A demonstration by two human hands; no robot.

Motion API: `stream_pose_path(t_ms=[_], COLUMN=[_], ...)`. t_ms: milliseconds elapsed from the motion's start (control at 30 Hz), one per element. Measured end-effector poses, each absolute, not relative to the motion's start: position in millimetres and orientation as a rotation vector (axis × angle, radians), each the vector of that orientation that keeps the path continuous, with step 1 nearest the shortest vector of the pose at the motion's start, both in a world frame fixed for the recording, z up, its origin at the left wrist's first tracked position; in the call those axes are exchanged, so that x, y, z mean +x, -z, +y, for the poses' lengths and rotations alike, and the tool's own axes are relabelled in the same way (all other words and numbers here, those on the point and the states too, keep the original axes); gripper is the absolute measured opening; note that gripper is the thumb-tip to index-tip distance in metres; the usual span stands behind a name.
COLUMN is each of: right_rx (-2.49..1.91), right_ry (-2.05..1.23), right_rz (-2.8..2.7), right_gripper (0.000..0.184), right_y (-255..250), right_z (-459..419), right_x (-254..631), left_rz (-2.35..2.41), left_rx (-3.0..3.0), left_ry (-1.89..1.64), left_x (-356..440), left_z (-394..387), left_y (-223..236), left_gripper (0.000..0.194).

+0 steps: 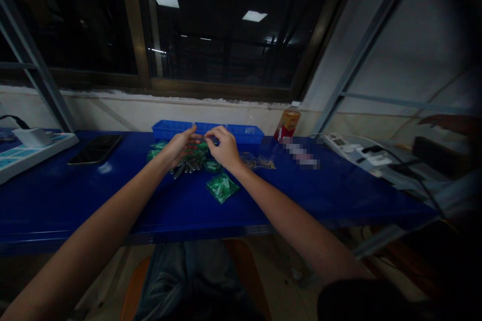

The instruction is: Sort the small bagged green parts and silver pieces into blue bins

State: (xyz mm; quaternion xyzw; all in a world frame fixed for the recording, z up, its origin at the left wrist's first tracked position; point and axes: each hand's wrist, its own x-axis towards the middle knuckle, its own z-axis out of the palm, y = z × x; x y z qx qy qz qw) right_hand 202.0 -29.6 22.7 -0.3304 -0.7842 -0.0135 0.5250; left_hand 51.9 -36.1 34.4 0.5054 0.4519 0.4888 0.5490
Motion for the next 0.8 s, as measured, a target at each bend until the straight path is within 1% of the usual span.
stream_pose_path(t_ms=[33,100,133,233,267,333,400,467,500,567,600,667,733,800], right_rx=[-0.764,-0.746,-0.753,-0.802,-0.826,-0.882,-0.957,-1.036,-1.060,-1.062,-1.048,-1.030,-1.042,-1.062], right_ry=[0.089,0.179,0.206,0.217,0.199,0.133,0.005,-0.203,-0.343,-0.649,-0.777,-0.906,-0.817,-0.584], right_rz=[-1.931,-2.012,-2.042,-2.068,-2.050,-1.987,-1.905,-1.809,-1.767,-1.690,-1.654,-1.592,-1.574,-1.641], right_gripper=[0.013,0.014,0.014,0.017,0.018,0.021,0.020,0.017,0.021,0.035,0.038,0.032,0.020,0.015], right_y=[-22.5,-21.2,-20.3,-17.9,-17.4,-17.0,-17.7,-19.3,-20.2,-21.7,-22.0,-21.5,-20.2,-19.0], right_z=[-31.8,-35.8,-37.5,-40.5,-40.5,-38.9,-35.6,-31.6,-29.6,-26.2,-24.8,-22.6,-21.5,-21.9], right_x=[200.9,198.0,196.6,193.3,192.6,192.0,192.1,193.0,193.6,194.9,195.4,196.1,196.9,198.4], left_rz=[1.021,0.954,0.939,0.876,0.850,0.792,0.766,0.777,0.797,0.862,0.903,0.994,1.067,1.097], left_rx=[1.136,1.077,1.059,1.003,0.993,1.036,1.143,1.303,1.406,1.632,1.741,1.910,1.984,1.913], left_ry=[-1.127,-1.123,-1.157,-1.329,-1.391,-1.484,-1.538,-1.576,-1.591,-1.598,-1.582,-1.524,-1.468,-1.432], left_x=[51.8,52.6,53.4,55.6,55.8,55.4,54.1,53.0,52.8,53.1,53.7,55.2,56.9,58.6], left_z=[-35.8,-34.9,-34.4,-33.1,-32.6,-31.4,-29.7,-27.8,-26.9,-25.7,-25.6,-26.4,-28.7,-32.2], left_y=[-33.9,-32.5,-31.7,-31.0,-31.2,-31.6,-31.4,-30.3,-29.4,-27.3,-26.1,-24.2,-23.5,-24.7], left_gripper=[0.029,0.015,0.017,0.045,0.048,0.050,0.047,0.041,0.038,0.034,0.033,0.032,0.031,0.030])
